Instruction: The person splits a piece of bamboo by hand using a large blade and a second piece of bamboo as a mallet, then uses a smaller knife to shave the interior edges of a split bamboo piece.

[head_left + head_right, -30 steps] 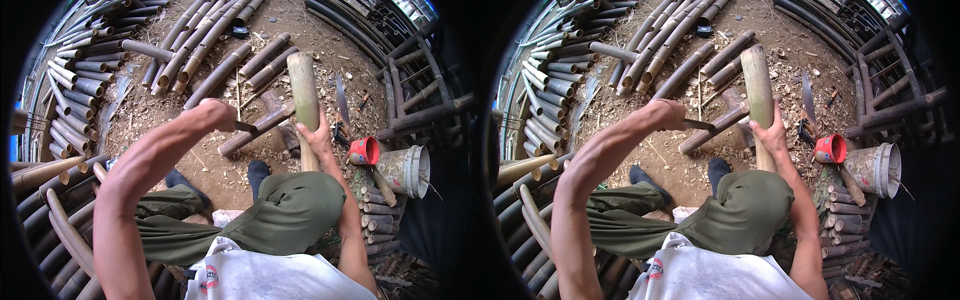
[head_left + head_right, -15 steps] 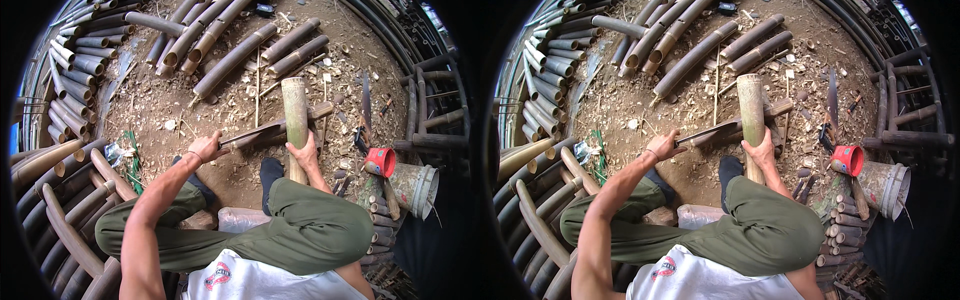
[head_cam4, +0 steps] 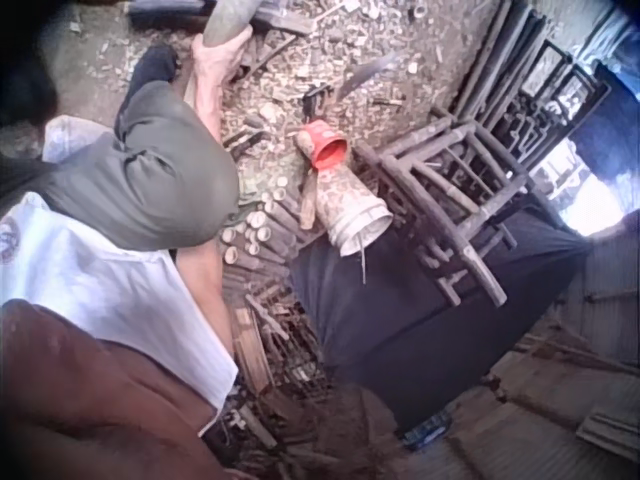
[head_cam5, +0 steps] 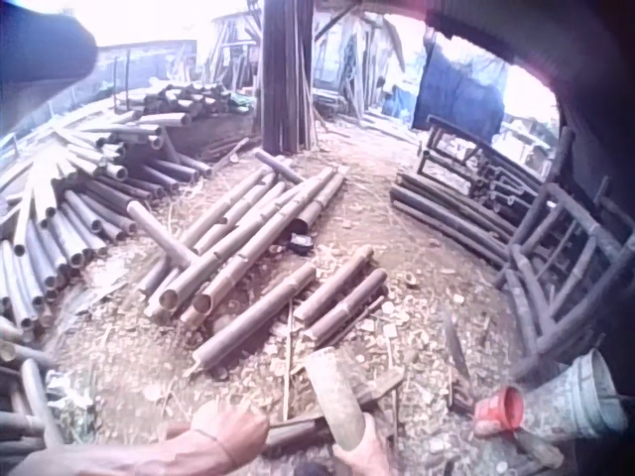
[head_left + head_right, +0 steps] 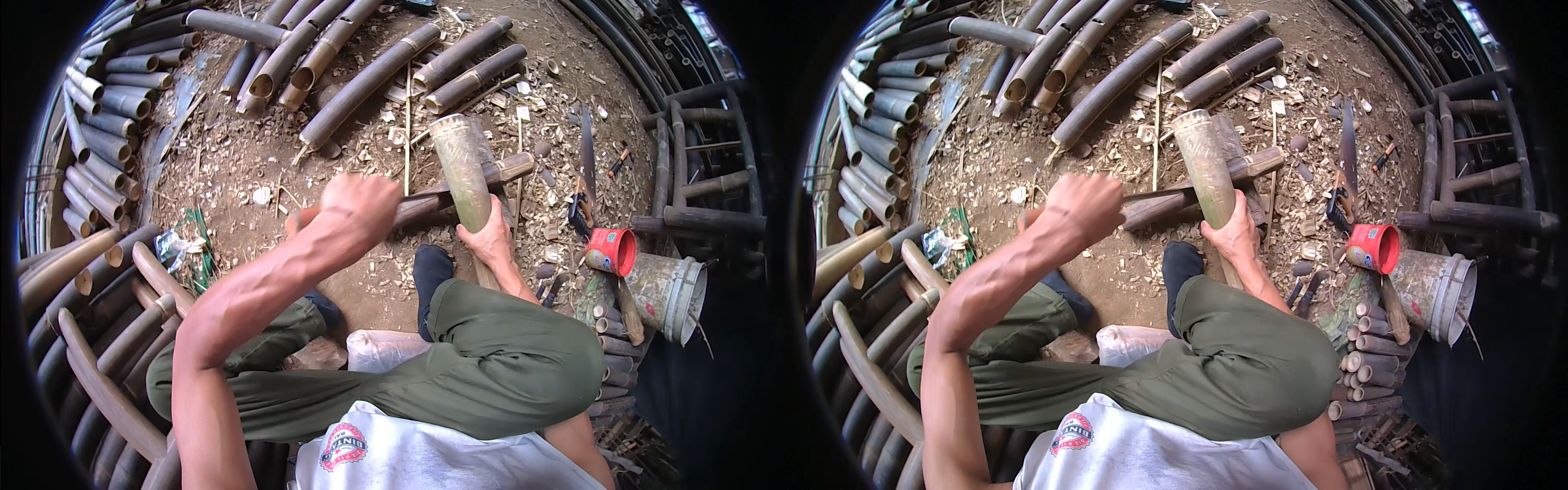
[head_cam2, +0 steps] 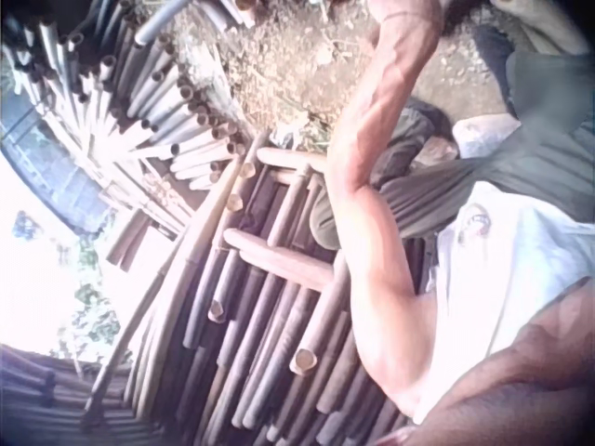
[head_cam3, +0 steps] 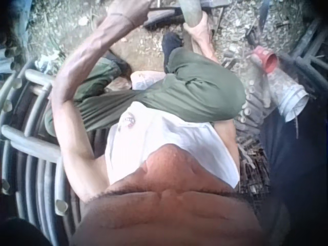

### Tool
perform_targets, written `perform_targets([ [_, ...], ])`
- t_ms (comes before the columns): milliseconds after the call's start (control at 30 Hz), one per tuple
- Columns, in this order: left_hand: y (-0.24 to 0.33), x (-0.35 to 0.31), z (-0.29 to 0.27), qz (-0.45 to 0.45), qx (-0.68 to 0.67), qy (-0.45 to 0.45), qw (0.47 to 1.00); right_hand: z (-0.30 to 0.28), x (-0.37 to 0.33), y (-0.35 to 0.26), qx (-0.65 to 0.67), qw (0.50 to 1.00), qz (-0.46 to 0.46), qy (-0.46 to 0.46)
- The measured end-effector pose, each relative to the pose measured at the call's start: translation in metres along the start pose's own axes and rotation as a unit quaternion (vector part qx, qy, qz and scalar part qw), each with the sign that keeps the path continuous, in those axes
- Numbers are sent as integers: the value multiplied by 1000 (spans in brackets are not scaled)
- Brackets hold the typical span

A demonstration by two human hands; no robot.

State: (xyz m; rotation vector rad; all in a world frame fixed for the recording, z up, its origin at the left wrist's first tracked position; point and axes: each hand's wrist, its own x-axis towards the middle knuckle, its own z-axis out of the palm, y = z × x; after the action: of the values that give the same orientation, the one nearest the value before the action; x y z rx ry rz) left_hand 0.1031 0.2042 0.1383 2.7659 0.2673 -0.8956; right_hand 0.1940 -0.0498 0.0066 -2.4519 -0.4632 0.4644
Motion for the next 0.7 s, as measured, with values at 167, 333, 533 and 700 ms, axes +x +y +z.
perform_targets([
  [167,-30,23,15,-10,-12,19,1000,-4,7,19,71,998,1,0],
  [333,-102,42,189,-5,-208,108,972,11,16,20,136,991,-14,-8],
  [533,-96,48,207,-16,-228,99,968,10,10,26,114,993,-24,9],
  [700,-58,9,64,-50,-94,33,994,8,0,24,132,991,13,14],
])
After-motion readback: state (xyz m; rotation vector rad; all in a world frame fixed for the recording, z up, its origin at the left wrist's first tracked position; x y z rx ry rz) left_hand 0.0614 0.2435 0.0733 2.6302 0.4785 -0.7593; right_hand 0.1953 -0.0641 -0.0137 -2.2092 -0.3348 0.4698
